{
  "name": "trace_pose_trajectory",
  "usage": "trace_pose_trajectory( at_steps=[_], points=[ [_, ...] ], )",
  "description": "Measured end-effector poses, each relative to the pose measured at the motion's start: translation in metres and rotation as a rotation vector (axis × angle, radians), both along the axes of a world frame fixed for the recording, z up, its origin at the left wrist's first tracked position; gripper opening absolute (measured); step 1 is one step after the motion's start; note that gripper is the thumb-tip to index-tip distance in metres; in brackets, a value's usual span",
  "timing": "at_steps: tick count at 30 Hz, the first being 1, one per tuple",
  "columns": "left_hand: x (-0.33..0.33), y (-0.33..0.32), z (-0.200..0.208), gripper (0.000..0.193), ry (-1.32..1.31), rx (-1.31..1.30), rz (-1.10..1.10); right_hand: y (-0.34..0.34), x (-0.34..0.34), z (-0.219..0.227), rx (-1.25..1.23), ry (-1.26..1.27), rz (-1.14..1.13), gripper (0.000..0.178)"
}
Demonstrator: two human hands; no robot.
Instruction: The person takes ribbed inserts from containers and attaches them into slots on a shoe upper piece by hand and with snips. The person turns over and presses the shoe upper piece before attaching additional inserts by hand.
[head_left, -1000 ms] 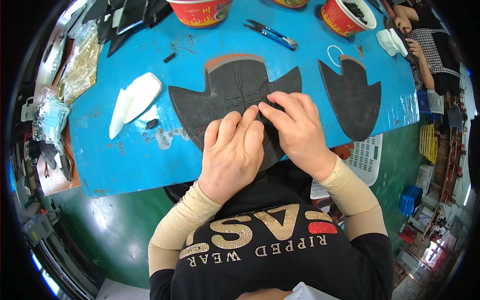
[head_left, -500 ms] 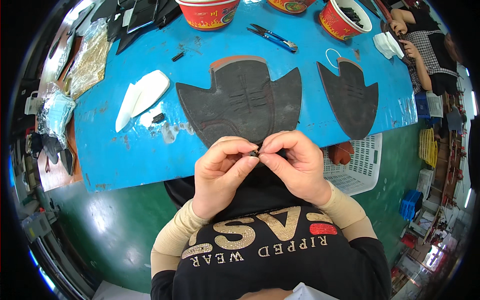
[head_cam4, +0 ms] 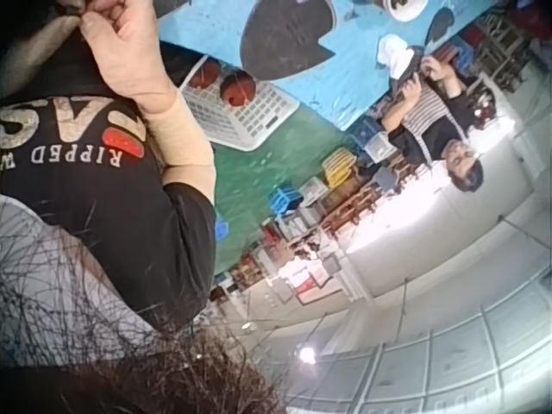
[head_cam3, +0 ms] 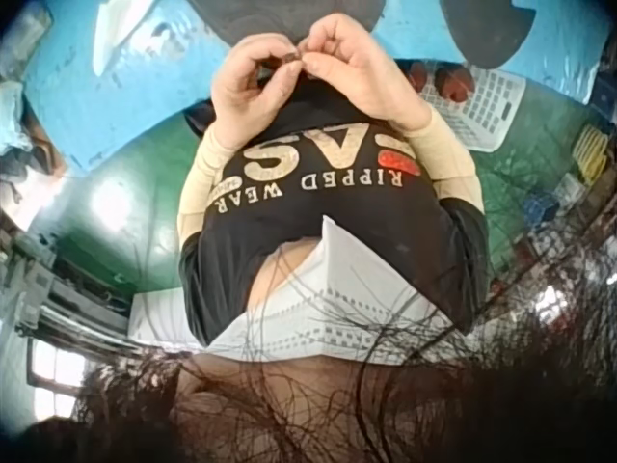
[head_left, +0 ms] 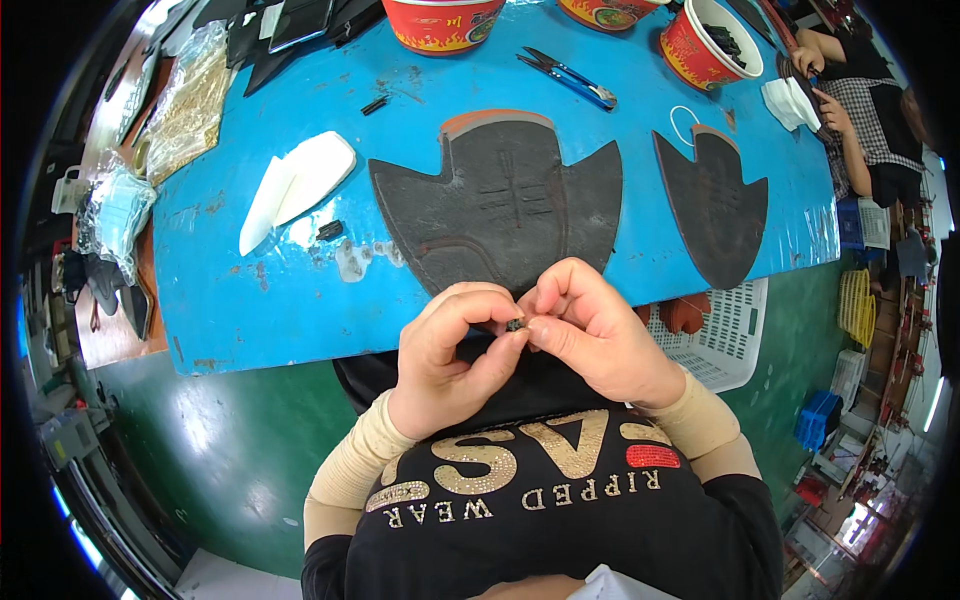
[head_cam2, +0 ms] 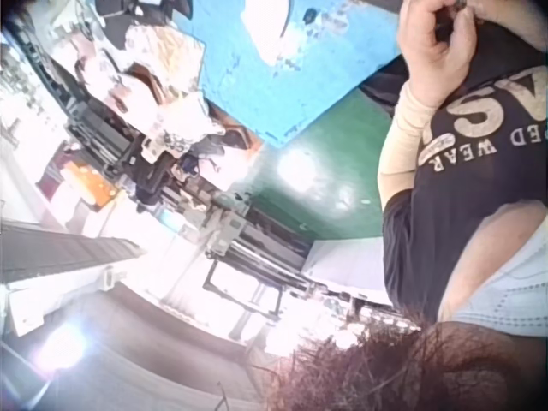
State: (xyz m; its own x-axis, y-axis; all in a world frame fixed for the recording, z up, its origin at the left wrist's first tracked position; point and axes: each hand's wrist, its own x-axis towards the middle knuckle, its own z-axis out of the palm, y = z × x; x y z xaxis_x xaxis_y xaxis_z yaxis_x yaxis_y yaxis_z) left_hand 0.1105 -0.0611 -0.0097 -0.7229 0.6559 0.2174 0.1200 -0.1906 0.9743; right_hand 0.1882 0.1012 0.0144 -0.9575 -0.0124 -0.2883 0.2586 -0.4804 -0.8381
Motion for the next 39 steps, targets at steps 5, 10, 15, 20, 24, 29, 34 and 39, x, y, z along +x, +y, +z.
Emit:
trace_pose_trajectory(
  at_steps=[5,10,15,20,24,29,34,39],
  points=[
    [-0.016,-0.001,0.008,0.024,0.209,-0.058,-0.007,0.012,-0.013,0.014,0.119,-0.020,0.125,0.016],
    [-0.025,-0.003,0.004,0.025,0.520,-0.176,0.303,0.020,-0.030,0.020,0.117,-0.019,0.130,0.020],
    [-0.033,0.000,0.002,0.031,0.707,-0.316,0.241,0.034,-0.050,-0.010,1.049,0.341,-0.080,0.022],
    [-0.025,0.005,-0.005,0.032,0.810,-0.479,0.210,0.036,-0.063,-0.019,1.495,0.675,-0.049,0.023],
    [-0.026,0.005,-0.008,0.033,0.812,-0.482,0.206,0.035,-0.064,-0.022,1.514,0.685,-0.009,0.022],
    [-0.025,0.006,-0.009,0.032,0.847,-0.501,0.207,0.033,-0.065,-0.022,1.580,0.698,-0.004,0.017],
    [-0.030,0.017,-0.002,0.027,0.985,-0.635,0.178,0.031,-0.065,-0.018,1.616,0.699,0.017,0.016],
    [-0.027,0.017,-0.001,0.026,1.085,-0.755,0.155,0.038,-0.056,-0.026,1.568,0.731,-0.177,0.022]
  ],
)
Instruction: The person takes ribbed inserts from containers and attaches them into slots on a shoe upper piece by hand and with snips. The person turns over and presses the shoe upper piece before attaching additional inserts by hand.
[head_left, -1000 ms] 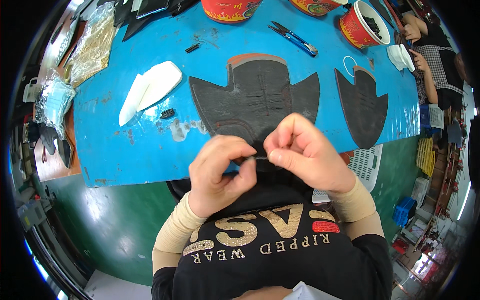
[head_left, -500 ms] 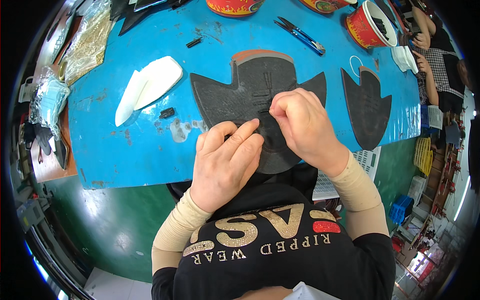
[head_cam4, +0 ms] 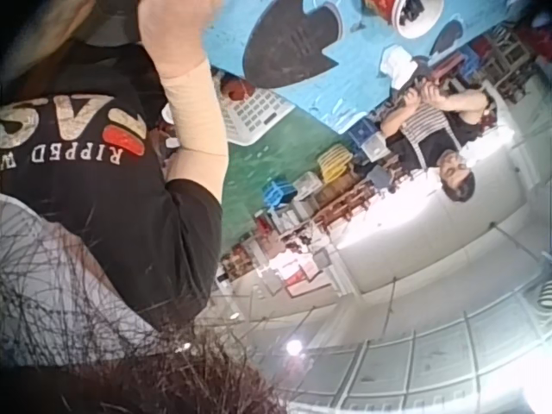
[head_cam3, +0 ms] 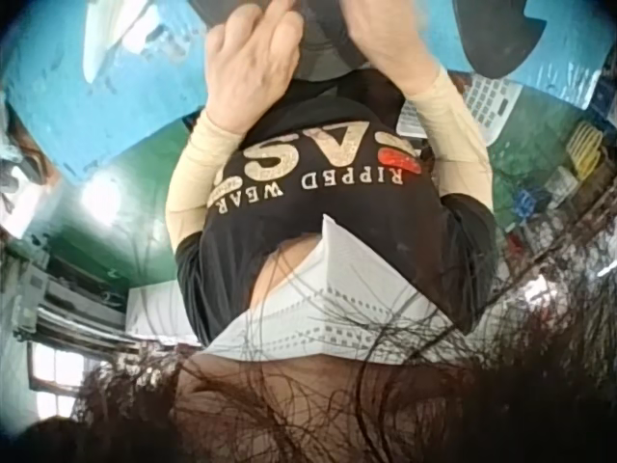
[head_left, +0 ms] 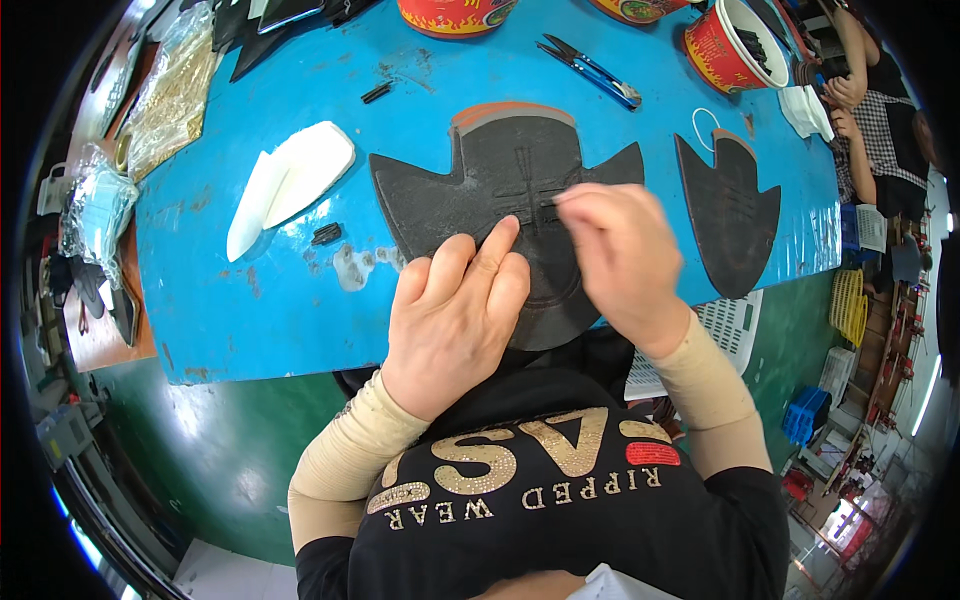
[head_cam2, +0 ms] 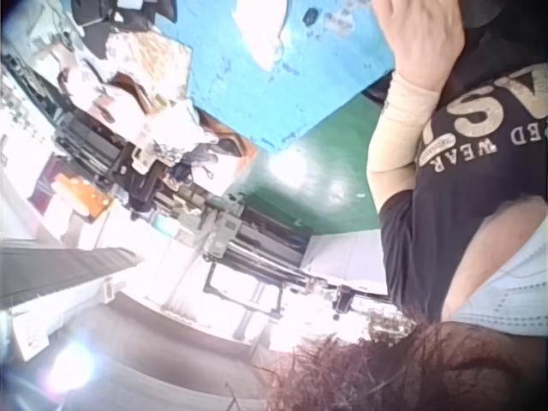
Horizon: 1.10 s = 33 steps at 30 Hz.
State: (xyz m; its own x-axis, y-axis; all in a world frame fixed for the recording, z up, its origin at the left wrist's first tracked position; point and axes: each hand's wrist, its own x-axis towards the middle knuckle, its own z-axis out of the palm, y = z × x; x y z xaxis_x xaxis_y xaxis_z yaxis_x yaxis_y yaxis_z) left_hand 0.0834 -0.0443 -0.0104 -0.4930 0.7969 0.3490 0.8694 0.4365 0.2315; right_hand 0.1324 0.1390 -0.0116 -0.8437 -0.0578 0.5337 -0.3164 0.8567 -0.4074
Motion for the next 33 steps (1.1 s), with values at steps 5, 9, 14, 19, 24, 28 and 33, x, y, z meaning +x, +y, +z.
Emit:
trace_pose_trajectory(
  at_steps=[5,9,14,19,24,28,33],
  points=[
    [-0.001,-0.001,-0.002,0.027,0.000,0.040,0.014,0.006,0.020,0.004,0.040,0.015,-0.238,0.034],
    [-0.001,0.000,-0.002,0.027,-0.015,0.031,0.014,-0.008,0.016,0.002,0.081,-0.016,-0.169,0.035],
    [-0.003,-0.002,-0.007,0.027,0.019,0.033,0.001,-0.015,0.014,-0.006,0.048,-0.027,-0.173,0.034],
    [-0.001,-0.003,-0.003,0.026,-0.022,0.024,0.014,-0.011,0.015,-0.008,-0.035,-0.072,-0.123,0.037],
    [-0.001,-0.002,-0.004,0.026,-0.048,0.050,0.019,-0.011,0.014,-0.006,-0.074,-0.099,-0.123,0.034],
    [-0.002,-0.005,-0.007,0.022,0.009,0.176,-0.001,-0.015,0.010,-0.003,-0.162,-0.144,-0.162,0.026],
    [-0.004,-0.003,-0.008,0.019,0.035,0.197,-0.007,-0.017,0.002,-0.001,-0.145,-0.147,-0.202,0.021]
  ],
)
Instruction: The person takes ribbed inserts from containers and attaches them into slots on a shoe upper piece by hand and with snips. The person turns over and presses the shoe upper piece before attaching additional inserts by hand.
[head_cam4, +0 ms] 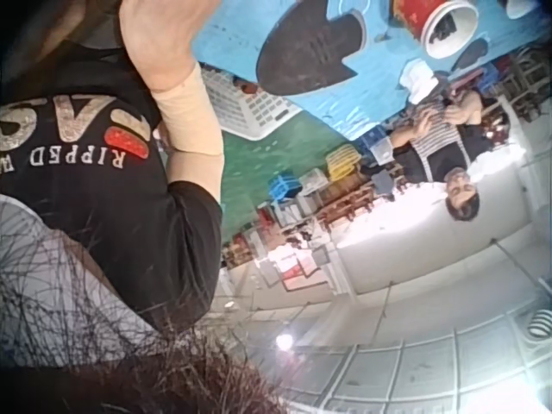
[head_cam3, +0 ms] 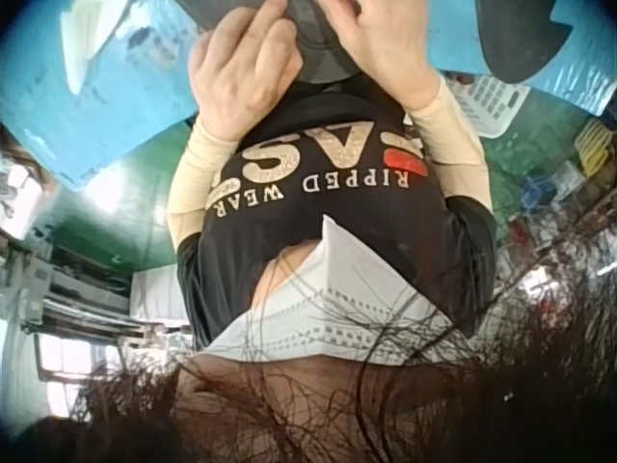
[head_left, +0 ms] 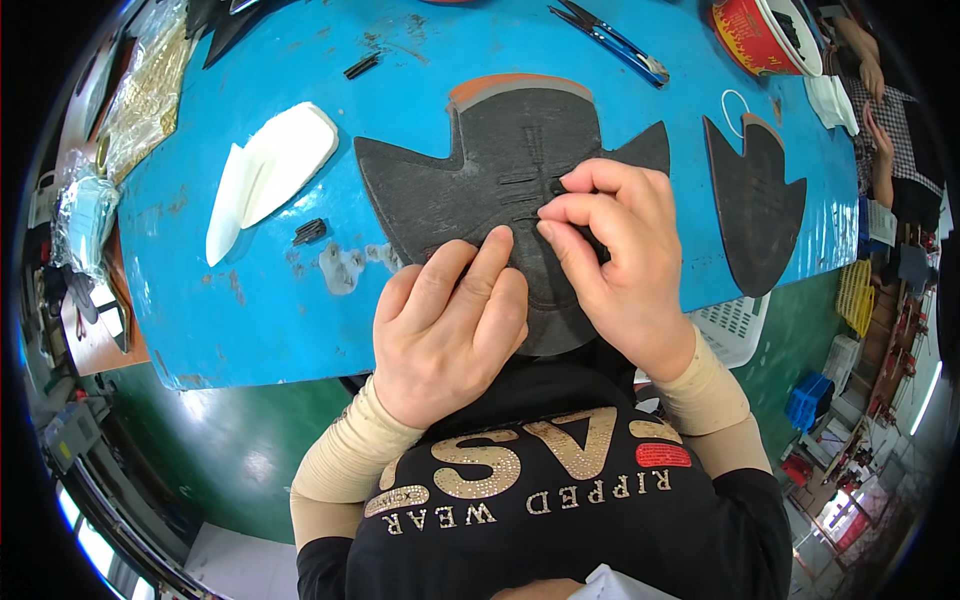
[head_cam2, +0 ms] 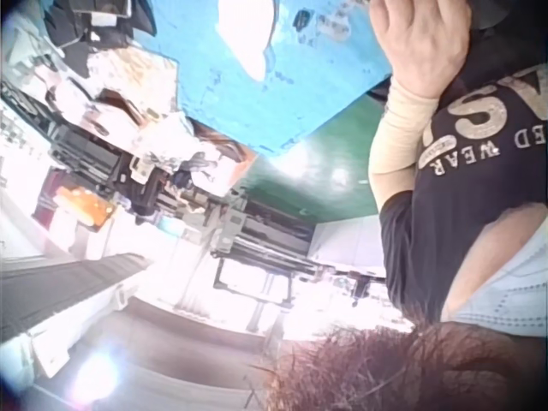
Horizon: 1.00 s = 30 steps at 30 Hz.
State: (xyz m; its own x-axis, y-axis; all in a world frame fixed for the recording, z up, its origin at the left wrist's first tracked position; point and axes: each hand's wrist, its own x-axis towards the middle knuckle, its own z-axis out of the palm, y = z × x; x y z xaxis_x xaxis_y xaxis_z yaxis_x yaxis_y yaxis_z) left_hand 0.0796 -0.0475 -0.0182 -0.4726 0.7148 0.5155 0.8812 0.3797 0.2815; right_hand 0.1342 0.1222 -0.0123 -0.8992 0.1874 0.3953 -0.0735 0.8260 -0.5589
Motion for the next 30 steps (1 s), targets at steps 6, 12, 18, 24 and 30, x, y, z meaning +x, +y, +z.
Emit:
trace_pose_trajectory(
  at_steps=[6,12,18,24,30],
  points=[
    [-0.0017,-0.0010,-0.0027,0.013,0.047,-0.007,-0.007,-0.0023,-0.0029,-0.0043,0.014,0.060,-0.015,0.020],
    [-0.0003,0.0004,-0.0002,0.018,-0.010,0.011,0.003,-0.0033,-0.0039,-0.0048,0.011,0.053,-0.001,0.019],
    [-0.0010,0.0005,-0.0018,0.015,0.042,-0.001,-0.001,-0.0002,-0.0036,-0.0051,0.021,0.015,0.032,0.019],
    [0.0008,0.0012,0.0006,0.021,-0.012,0.007,0.009,-0.0001,-0.0029,-0.0062,0.032,0.014,0.035,0.020],
    [-0.0017,0.0013,-0.0017,0.014,0.049,-0.046,-0.018,-0.0017,-0.0041,-0.0052,0.063,0.021,0.031,0.023]
  ],
)
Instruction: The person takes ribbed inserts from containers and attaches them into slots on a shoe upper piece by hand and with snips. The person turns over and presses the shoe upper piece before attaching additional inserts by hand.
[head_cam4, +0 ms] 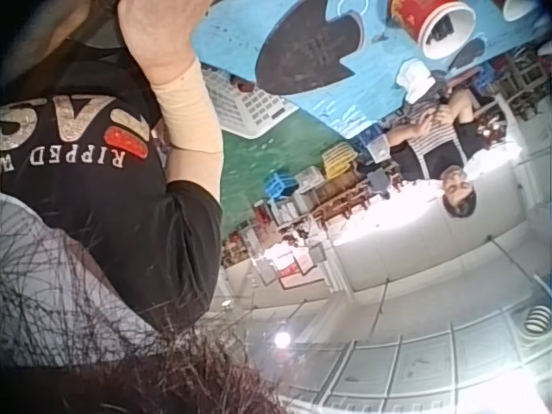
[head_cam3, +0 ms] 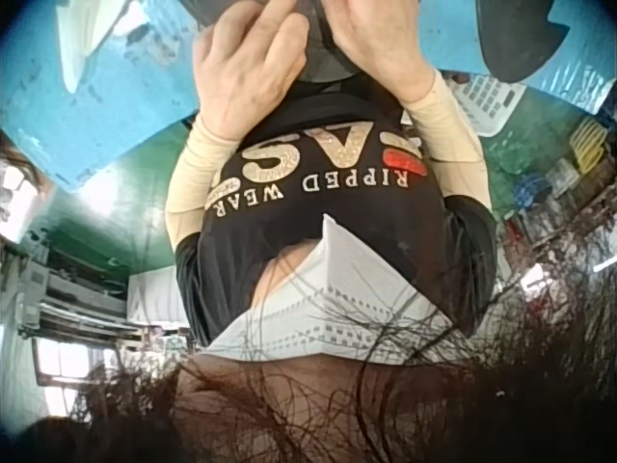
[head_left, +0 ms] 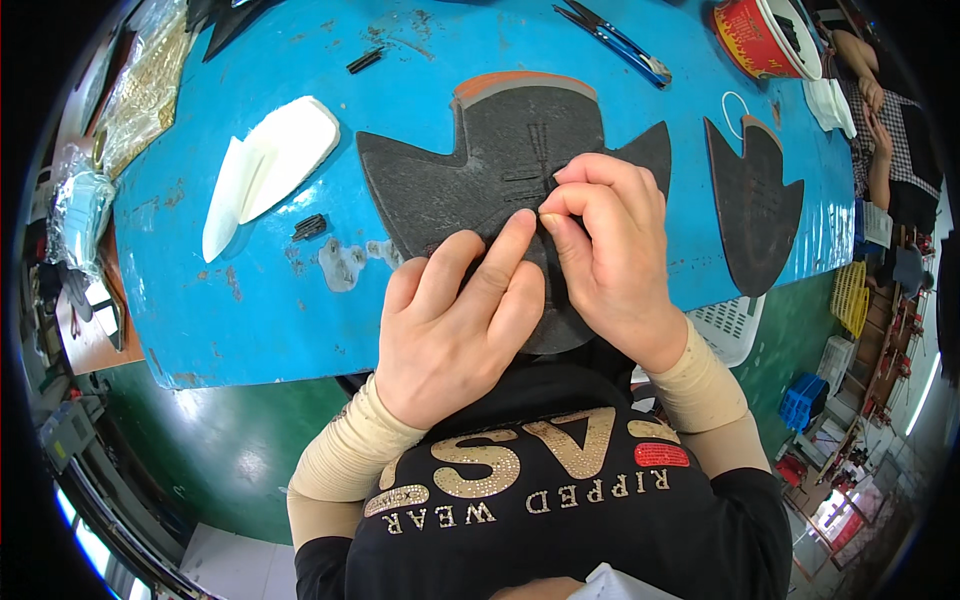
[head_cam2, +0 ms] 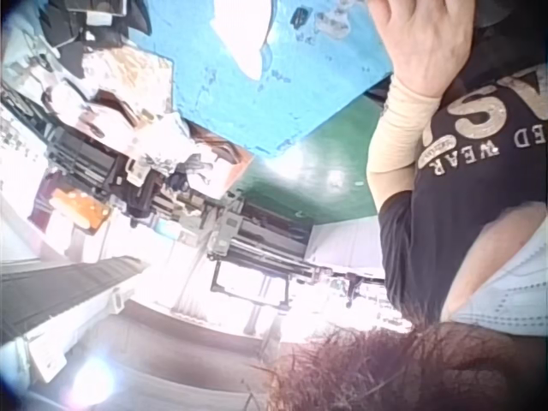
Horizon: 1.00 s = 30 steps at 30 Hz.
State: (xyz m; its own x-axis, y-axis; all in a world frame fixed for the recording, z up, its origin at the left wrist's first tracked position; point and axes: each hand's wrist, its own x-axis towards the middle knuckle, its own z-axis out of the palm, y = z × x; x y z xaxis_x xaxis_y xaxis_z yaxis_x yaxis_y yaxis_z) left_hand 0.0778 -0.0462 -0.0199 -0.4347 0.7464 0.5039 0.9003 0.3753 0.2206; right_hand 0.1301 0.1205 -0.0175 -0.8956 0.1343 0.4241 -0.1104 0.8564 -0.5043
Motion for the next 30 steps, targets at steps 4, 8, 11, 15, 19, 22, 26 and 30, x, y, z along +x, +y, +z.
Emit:
trace_pose_trajectory(
  at_steps=[4,8,11,15,19,22,26,30],
  points=[
    [0.003,0.001,0.004,0.017,-0.066,-0.082,-0.008,-0.001,0.000,-0.001,-0.001,0.016,-0.009,0.022],
    [0.004,0.002,0.007,0.022,-0.108,-0.071,0.022,-0.001,0.003,-0.001,-0.070,0.048,-0.010,0.021],
    [0.002,0.003,0.007,0.024,-0.111,-0.088,0.013,-0.002,0.009,-0.001,-0.303,0.120,-0.099,0.022],
    [0.002,0.002,0.009,0.027,-0.120,-0.099,0.003,0.007,0.017,0.011,-0.352,0.137,-0.172,0.029],
    [0.002,0.002,0.009,0.028,-0.118,-0.112,0.012,0.013,0.021,0.004,-0.166,0.062,-0.084,0.038],
    [0.003,0.001,0.010,0.028,-0.130,-0.122,0.011,0.012,0.016,0.000,-0.032,0.078,-0.038,0.038],
    [0.001,0.001,0.005,0.024,-0.072,-0.128,0.018,0.012,0.014,-0.001,0.115,0.059,0.029,0.034],
    [0.003,0.003,0.009,0.022,-0.053,-0.152,0.037,0.006,0.014,0.001,0.158,0.028,0.028,0.032]
  ],
)
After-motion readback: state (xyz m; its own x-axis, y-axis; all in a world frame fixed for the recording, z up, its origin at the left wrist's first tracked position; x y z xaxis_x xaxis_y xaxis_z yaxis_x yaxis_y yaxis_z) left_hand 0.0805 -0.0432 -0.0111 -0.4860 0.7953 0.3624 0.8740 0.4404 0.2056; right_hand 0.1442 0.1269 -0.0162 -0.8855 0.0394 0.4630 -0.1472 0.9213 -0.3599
